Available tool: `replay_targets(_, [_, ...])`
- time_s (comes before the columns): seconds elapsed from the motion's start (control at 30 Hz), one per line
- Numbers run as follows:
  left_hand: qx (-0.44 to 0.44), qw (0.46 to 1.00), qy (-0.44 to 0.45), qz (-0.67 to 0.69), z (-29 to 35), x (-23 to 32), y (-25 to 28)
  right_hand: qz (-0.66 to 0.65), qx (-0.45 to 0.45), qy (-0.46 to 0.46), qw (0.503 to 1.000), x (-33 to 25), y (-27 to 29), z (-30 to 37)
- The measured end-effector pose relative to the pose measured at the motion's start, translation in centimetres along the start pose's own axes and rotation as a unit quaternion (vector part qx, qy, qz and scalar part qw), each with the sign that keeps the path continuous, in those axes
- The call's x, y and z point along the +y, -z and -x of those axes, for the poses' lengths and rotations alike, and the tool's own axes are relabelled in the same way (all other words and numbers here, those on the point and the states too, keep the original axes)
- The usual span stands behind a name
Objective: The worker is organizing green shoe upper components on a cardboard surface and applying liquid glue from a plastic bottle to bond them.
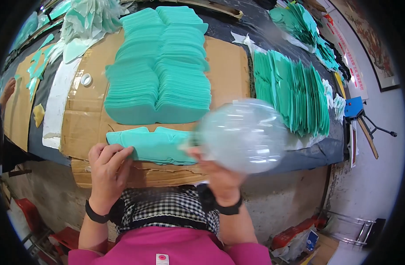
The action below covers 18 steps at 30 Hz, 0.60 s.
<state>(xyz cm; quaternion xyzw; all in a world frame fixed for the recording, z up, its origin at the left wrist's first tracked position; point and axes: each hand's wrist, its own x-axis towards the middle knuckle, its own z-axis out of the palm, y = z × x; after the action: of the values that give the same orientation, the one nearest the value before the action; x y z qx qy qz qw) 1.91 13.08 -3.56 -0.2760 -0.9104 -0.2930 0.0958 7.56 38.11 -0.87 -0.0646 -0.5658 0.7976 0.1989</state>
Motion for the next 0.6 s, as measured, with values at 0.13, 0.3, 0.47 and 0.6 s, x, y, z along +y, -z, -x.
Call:
replay_targets(0.13, [-0.009,1.0,0.001,0.023,-0.3,-0.4,0.2,0.226,0.116,0.167,0.953,-0.5,2.6,0.2])
replay_targets(0.3, [-0.008,0.998,0.05,0.042,1.3,-0.8,1.7,0.12,-0.005,0.102,0.988,2.1,-4.3,0.0])
replay_targets(0.47, [-0.018,0.997,0.076,0.022,3.1,-1.1,2.3,0.352,-0.182,0.182,0.9,4.2,-10.0,-3.7])
replay_targets(0.6, [0.056,0.988,0.133,0.057,6.1,-2.4,1.5,0.135,-0.21,0.091,0.964,3.1,-11.0,-2.4])
